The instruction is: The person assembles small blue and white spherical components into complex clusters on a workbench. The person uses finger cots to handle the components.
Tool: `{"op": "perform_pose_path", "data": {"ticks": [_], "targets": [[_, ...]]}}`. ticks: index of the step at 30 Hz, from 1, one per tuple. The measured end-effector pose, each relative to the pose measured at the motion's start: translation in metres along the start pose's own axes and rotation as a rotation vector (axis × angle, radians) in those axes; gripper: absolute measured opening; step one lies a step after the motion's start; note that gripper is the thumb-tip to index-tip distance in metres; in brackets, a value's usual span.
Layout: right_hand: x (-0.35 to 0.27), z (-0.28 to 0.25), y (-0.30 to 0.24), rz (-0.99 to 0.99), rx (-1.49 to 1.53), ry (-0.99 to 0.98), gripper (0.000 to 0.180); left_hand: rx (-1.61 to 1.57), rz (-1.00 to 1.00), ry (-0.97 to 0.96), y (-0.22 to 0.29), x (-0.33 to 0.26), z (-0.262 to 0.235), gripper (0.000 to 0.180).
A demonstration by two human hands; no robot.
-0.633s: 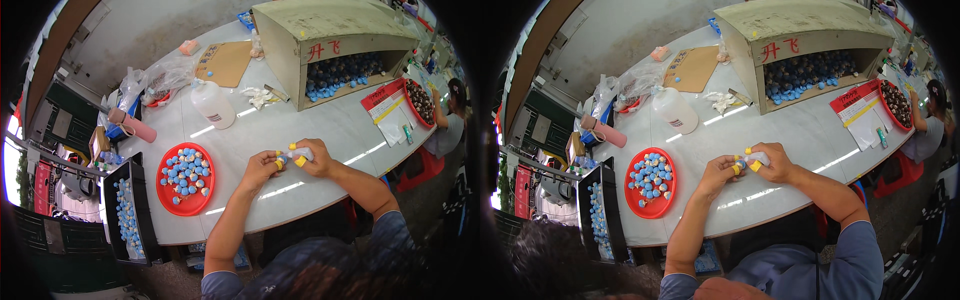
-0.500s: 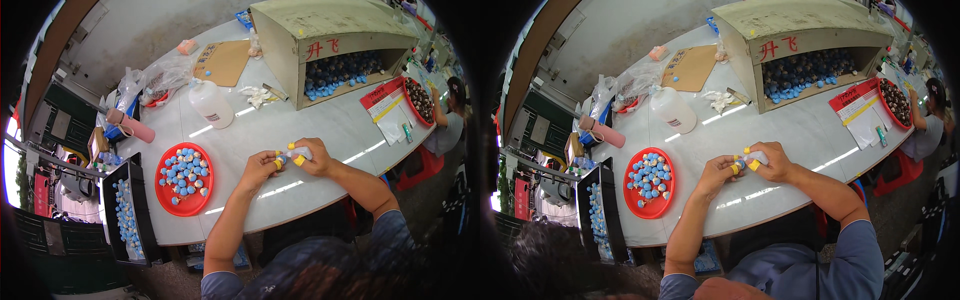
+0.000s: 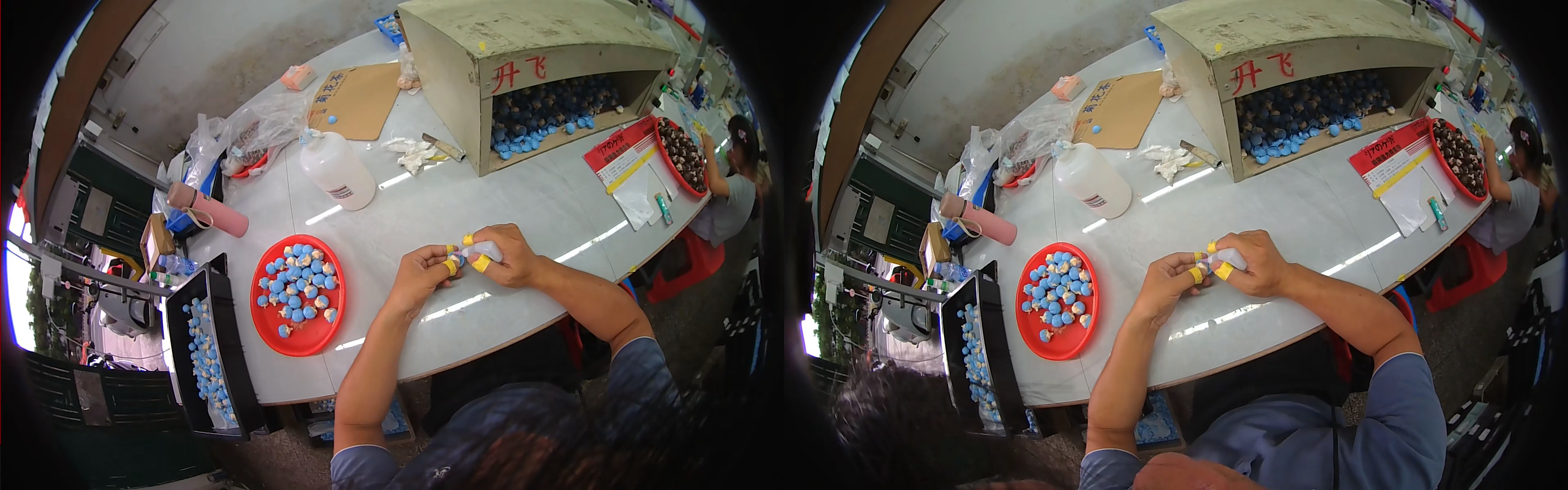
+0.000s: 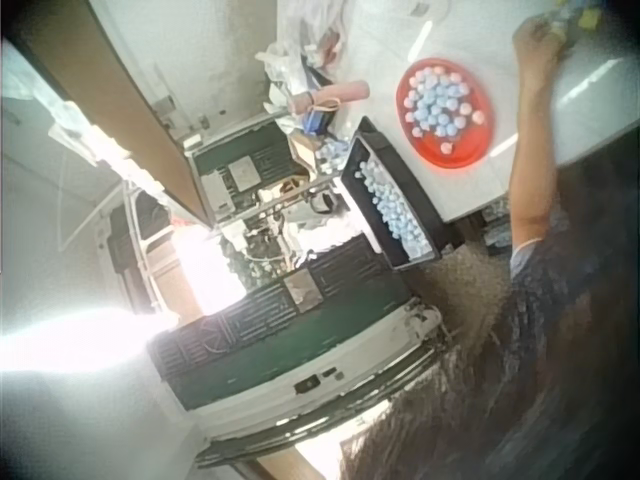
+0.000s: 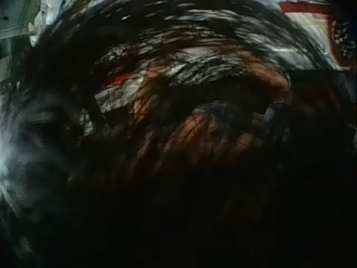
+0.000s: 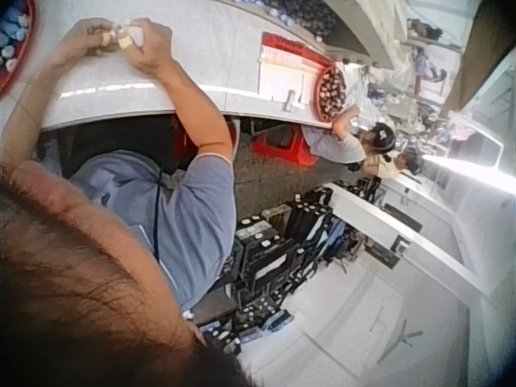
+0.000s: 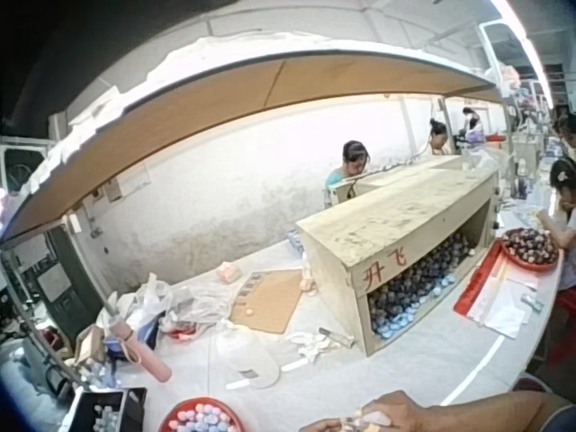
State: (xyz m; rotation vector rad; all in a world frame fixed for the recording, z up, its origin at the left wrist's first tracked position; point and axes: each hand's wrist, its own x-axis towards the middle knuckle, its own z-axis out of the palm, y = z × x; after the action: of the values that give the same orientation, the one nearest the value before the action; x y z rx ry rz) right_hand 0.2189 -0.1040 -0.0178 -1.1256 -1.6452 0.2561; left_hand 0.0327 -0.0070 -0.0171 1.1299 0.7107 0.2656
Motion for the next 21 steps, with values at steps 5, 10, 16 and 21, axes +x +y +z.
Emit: {"op": "perform_pose_path", "data": {"ticks": [5,10,16,21], "targets": [[0.0015,-0.0007,-0.0052,-0.045,-0.092,0.018,0.017,-0.037,0.028,0.023,-0.0022,0.0010,-0.0020,0.028],[-0.0006,-0.0003,-0.0041,-0.082,-0.158,0.013,0.019,-0.051,0.031,0.053,0.0008,-0.0009,-0.0013,0.029],[-0.0023,0.0018,-0.0009,-0.115,-0.166,0.048,0.021,-0.054,0.028,0.072,0.0018,-0.0014,0.0001,0.029],[-0.0023,0.0016,-0.0013,-0.112,-0.175,0.040,0.021,-0.062,0.030,0.082,0.0008,-0.0001,-0.0005,0.027]]}}
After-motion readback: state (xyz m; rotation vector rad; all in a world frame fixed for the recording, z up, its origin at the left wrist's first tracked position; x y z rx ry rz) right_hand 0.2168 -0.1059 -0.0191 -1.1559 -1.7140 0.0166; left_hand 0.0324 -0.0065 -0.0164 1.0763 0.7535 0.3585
